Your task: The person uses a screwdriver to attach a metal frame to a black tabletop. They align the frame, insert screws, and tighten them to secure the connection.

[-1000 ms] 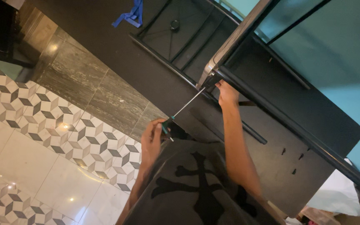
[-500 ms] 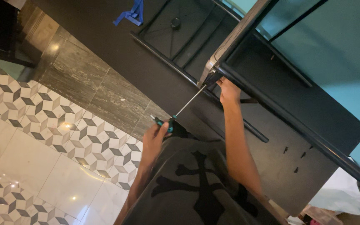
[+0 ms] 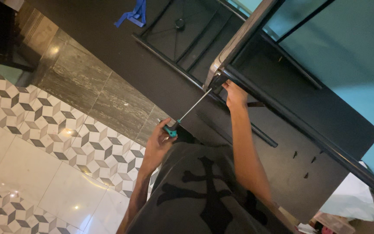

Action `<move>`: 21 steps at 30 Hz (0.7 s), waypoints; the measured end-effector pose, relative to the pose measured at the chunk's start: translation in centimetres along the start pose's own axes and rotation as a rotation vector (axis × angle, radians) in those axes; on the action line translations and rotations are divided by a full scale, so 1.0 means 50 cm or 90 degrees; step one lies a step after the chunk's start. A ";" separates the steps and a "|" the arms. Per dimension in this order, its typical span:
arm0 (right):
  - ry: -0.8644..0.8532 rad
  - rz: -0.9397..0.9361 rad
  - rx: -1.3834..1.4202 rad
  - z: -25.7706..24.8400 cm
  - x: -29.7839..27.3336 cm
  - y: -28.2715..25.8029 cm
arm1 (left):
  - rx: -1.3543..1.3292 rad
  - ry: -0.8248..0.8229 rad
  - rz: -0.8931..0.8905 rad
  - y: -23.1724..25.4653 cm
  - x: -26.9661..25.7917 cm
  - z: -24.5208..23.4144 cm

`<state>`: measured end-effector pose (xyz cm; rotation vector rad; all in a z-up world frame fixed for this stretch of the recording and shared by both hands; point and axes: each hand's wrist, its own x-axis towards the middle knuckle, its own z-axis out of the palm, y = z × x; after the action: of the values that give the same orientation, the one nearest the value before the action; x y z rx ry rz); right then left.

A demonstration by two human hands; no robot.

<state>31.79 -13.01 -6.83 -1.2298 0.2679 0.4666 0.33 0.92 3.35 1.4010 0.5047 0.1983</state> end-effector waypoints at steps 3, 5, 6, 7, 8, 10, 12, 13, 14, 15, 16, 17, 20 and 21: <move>0.005 -0.023 -0.026 0.013 -0.013 -0.007 | 0.121 0.063 -0.022 0.021 0.008 0.016; 0.015 -0.026 -0.031 0.021 -0.018 -0.020 | 0.114 0.062 -0.128 0.033 0.010 0.021; 0.017 -0.015 -0.021 0.025 -0.021 -0.026 | 0.111 0.061 -0.182 0.036 0.009 0.022; 0.020 -0.004 -0.011 0.028 -0.025 -0.031 | 0.176 0.069 -0.179 0.037 0.007 0.022; 0.023 -0.012 -0.038 0.031 -0.031 -0.034 | 0.241 0.077 -0.175 0.038 0.005 0.021; 0.030 -0.031 -0.090 0.034 -0.042 -0.039 | 0.295 0.074 -0.148 0.035 0.004 0.017; 0.038 -0.019 -0.068 0.037 -0.040 -0.042 | 0.271 0.053 -0.104 0.029 0.006 0.010; 0.041 -0.012 -0.057 0.038 -0.040 -0.039 | 0.271 0.060 -0.072 0.025 0.003 0.008; 0.049 -0.015 -0.070 0.037 -0.041 -0.037 | 0.270 0.063 -0.039 0.023 0.002 0.007; 0.058 -0.017 -0.082 0.035 -0.040 -0.035 | 0.269 0.067 -0.007 0.021 0.001 0.006; 0.066 -0.018 -0.095 0.032 -0.040 -0.031 | 0.234 0.057 -0.012 0.016 0.001 0.007; 0.042 -0.007 -0.062 0.028 -0.035 -0.030 | 0.200 0.047 -0.017 0.012 0.001 0.007; 0.001 0.010 -0.009 0.028 -0.021 -0.034 | 0.110 0.028 -0.056 0.002 0.003 0.002; 0.009 0.007 -0.022 0.028 -0.020 -0.035 | 0.082 0.022 -0.075 -0.002 0.004 0.001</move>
<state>31.69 -12.36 -4.46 -1.2667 0.2793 0.4744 0.49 0.95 3.24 1.4899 0.6354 0.0964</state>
